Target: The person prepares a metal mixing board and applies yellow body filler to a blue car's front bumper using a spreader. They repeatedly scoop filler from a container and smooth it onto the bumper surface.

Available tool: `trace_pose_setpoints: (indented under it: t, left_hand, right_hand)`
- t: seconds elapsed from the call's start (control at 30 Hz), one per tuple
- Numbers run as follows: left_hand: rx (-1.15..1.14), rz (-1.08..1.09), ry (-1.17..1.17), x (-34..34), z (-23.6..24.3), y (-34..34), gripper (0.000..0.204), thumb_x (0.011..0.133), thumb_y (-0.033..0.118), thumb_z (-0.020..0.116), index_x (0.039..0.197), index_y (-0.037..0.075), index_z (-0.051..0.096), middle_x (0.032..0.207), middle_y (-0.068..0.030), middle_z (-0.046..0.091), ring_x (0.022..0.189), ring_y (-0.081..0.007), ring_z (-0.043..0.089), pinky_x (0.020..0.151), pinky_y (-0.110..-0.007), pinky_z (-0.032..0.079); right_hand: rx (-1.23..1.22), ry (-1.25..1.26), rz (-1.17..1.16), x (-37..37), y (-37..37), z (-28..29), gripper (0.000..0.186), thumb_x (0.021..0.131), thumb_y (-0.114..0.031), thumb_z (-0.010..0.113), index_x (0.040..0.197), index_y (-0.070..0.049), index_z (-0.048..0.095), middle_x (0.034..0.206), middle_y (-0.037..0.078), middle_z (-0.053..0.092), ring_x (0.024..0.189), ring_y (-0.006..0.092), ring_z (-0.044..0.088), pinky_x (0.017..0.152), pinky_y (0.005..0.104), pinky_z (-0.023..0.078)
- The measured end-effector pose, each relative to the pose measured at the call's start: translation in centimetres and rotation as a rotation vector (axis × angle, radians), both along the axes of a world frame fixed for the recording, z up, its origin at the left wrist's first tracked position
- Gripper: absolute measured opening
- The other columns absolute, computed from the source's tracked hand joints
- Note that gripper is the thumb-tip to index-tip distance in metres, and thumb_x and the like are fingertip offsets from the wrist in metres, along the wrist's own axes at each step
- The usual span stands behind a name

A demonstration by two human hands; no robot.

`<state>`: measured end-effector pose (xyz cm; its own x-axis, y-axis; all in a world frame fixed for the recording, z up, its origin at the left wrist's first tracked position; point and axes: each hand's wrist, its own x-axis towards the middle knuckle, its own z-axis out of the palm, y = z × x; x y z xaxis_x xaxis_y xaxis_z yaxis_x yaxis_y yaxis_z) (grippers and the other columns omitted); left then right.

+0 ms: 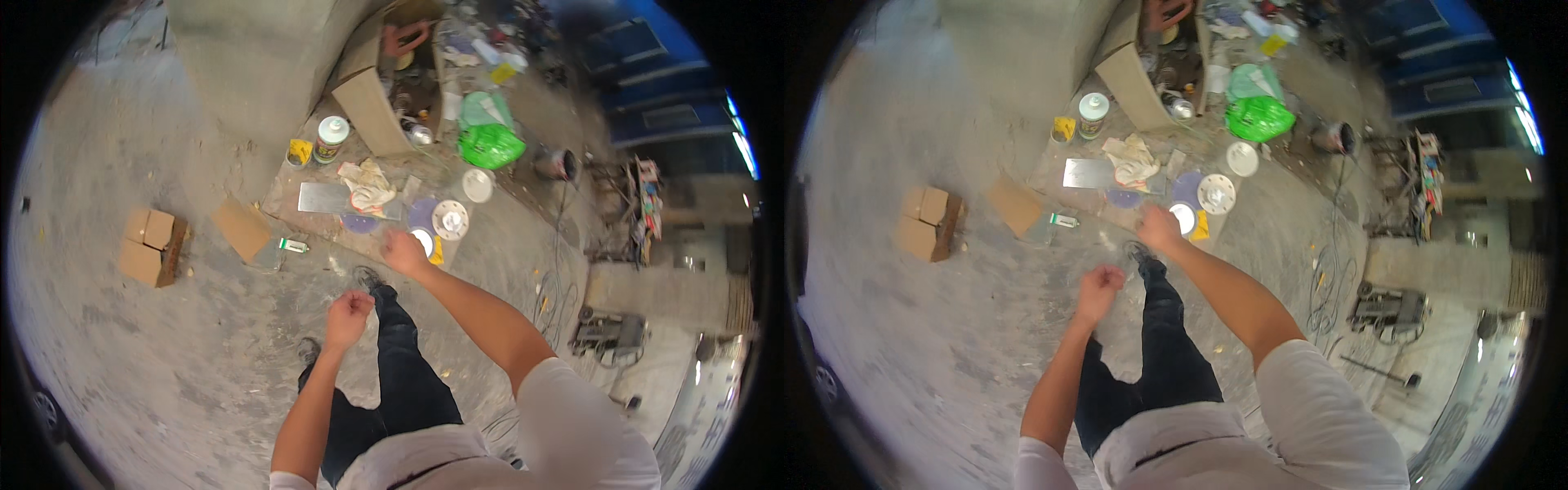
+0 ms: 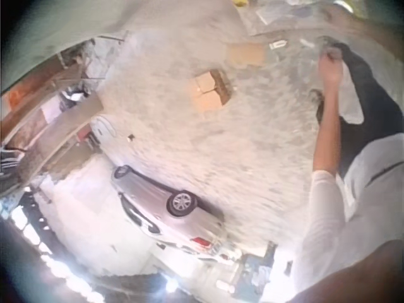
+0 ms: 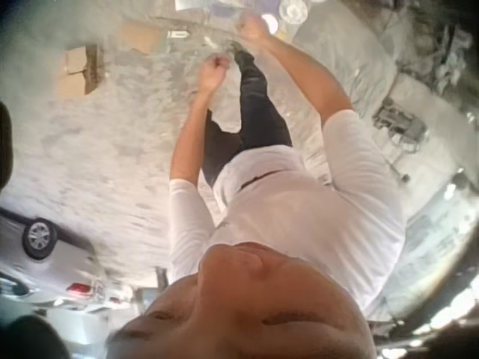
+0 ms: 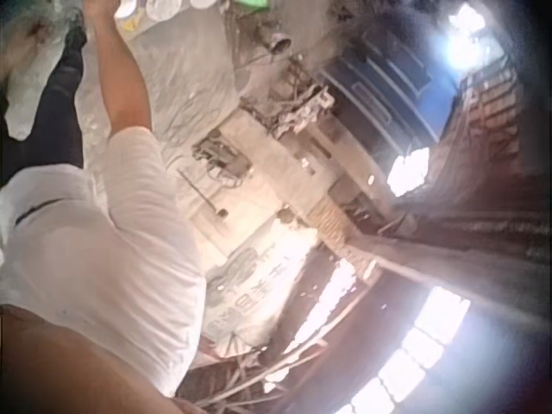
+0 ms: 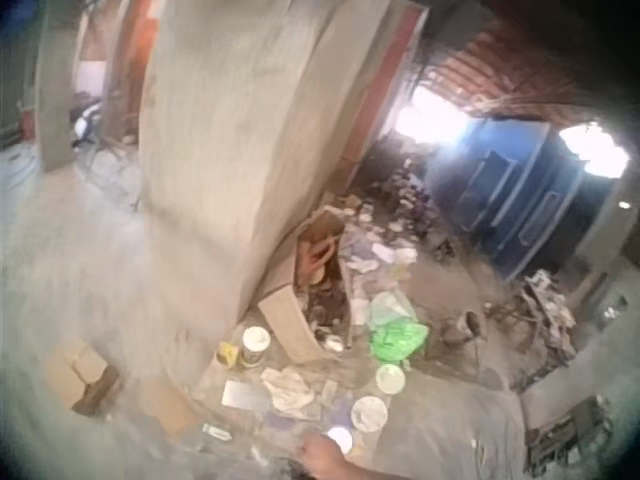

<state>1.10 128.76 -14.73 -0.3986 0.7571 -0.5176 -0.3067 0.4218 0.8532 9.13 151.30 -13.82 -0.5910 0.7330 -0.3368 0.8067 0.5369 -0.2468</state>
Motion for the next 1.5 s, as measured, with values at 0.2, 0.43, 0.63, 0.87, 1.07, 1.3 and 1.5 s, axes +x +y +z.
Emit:
trace_pose_setpoints:
  t: [0.2,0.43,0.63,0.87,1.07,1.3,1.5]
  left_hand:
    - [-0.069,0.333,-0.366,2.5,-11.6,13.0,0.017,0.099,0.011,0.070,0.109,-0.002,0.070,0.097,-0.0046,0.074,0.084,-0.0119,0.066,0.078,-0.029,0.055]
    - [-0.408,0.740,-0.511,4.5,-21.4,28.2,0.041,0.095,0.028,0.081,0.115,-0.005,0.064,0.094,-0.0058,0.069,0.080,-0.0166,0.061,0.072,-0.033,0.051]
    - [-0.500,0.957,-0.337,6.2,-22.5,32.3,0.041,0.094,0.033,0.084,0.096,-0.004,0.066,0.077,-0.0057,0.064,0.071,-0.0185,0.056,0.068,-0.037,0.050]
    - [-0.347,0.866,-0.085,5.7,-19.9,30.7,0.038,0.101,0.032,0.077,0.099,-0.004,0.068,0.074,-0.0037,0.063,0.065,-0.0134,0.053,0.062,-0.035,0.046]
    - [-0.323,0.870,0.074,5.5,-14.9,29.9,0.031,0.107,0.024,0.066,0.099,-0.005,0.068,0.069,-0.0119,0.062,0.063,-0.0210,0.058,0.061,-0.041,0.046]
    - [-0.366,0.775,0.316,5.1,-11.1,26.5,0.032,0.110,0.024,0.057,0.109,-0.007,0.065,0.076,-0.0205,0.068,0.068,-0.0358,0.063,0.066,-0.047,0.048]
    - [-0.193,0.973,-0.032,4.7,-6.4,17.9,0.034,0.112,0.025,0.057,0.125,-0.006,0.064,0.112,-0.0184,0.074,0.096,-0.0259,0.068,0.089,-0.039,0.053]
  right_hand:
    - [0.247,-0.026,0.409,-6.1,14.4,-15.7,0.030,0.088,-0.022,0.074,0.111,-0.003,0.072,0.119,0.019,0.072,0.115,0.0415,0.067,0.099,0.0527,0.052]
    - [-0.108,0.449,-0.119,-5.0,23.1,-17.4,0.028,0.091,-0.014,0.063,0.114,0.002,0.066,0.099,0.028,0.073,0.096,0.0511,0.069,0.092,0.0568,0.053]
    - [-0.291,0.255,0.377,-3.2,23.0,-17.1,0.034,0.088,-0.022,0.070,0.117,-0.003,0.067,0.132,0.020,0.063,0.125,0.0409,0.060,0.101,0.0502,0.051]
    - [-0.213,0.136,0.271,-6.0,21.9,-19.2,0.036,0.089,-0.023,0.075,0.113,0.004,0.069,0.096,0.021,0.075,0.093,0.0463,0.070,0.084,0.0521,0.056]
    - [-0.539,0.477,0.165,-6.0,21.6,-16.4,0.043,0.090,-0.029,0.078,0.115,0.004,0.068,0.096,0.023,0.076,0.091,0.0424,0.075,0.083,0.0461,0.058]
    - [-0.597,0.760,-0.181,-6.5,20.6,-12.9,0.048,0.083,0.001,0.075,0.130,0.003,0.065,0.124,0.014,0.075,0.115,0.0212,0.071,0.097,0.0354,0.056]
    - [-0.253,0.896,-0.143,-5.6,21.9,-6.6,0.049,0.086,0.005,0.065,0.135,0.006,0.064,0.124,0.012,0.074,0.111,0.0184,0.070,0.099,0.0315,0.053]
